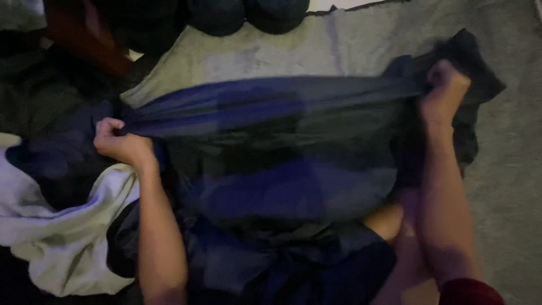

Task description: The person spreads out a sleeping bag on the floor, folds it in half lengthwise, and then rolls it up into a compact cylinder before sliding it into its storage sack.

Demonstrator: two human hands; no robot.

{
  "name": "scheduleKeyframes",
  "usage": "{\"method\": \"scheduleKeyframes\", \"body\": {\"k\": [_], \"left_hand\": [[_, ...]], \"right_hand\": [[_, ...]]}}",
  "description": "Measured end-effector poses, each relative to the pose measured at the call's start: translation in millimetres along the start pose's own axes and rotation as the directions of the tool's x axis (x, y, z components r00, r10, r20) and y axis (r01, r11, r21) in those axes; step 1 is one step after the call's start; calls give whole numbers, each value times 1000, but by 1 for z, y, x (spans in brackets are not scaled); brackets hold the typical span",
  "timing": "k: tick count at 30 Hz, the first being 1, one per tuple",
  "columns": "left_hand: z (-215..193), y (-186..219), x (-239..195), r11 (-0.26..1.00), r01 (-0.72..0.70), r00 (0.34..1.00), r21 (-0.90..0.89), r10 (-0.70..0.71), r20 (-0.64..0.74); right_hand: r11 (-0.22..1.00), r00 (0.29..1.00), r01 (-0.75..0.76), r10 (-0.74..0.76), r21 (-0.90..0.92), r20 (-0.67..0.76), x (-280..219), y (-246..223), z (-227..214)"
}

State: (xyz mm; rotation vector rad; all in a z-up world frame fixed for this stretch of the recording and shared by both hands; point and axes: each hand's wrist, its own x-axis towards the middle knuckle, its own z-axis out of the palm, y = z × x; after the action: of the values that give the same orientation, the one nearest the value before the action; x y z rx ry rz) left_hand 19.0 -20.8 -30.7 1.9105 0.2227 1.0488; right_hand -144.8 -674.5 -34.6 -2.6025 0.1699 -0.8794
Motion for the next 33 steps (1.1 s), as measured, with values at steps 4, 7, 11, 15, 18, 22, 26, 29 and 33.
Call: {"method": "scheduleKeyframes", "body": {"k": [4,7,11,15,18,22,26,29,33], "left_hand": [[-26,7,1,927,-218,942,306,118,314],[-21,5,5,761,-253,820,598,-159,549],[-14,14,0,941,-298,815,159,165,555],[-7,18,3,999,11,850,-52,18,527],[-18,29,10,975,-161,788,-155,222,574],[-34,56,10,910,-409,671,-73,354,651],[-17,70,-34,770,-607,534,-199,580,615],[0,85,-77,730,-659,302,-183,480,824],[21,52,-107,678,-735,91,23,65,994]], "right_hand": [[948,946,-273,295,-162,135,7,1,-3],[987,947,-134,152,-83,283,5,7,-7],[990,917,-83,31,116,398,2,-9,-10],[922,926,-28,-122,386,358,9,-37,-2],[943,767,-141,-87,300,636,19,-99,-11],[974,586,-215,69,72,807,16,-89,5],[945,480,-323,116,52,870,14,-70,9],[927,472,-352,59,127,880,16,-77,-1],[858,714,-231,-172,460,679,11,-49,-8]]}}
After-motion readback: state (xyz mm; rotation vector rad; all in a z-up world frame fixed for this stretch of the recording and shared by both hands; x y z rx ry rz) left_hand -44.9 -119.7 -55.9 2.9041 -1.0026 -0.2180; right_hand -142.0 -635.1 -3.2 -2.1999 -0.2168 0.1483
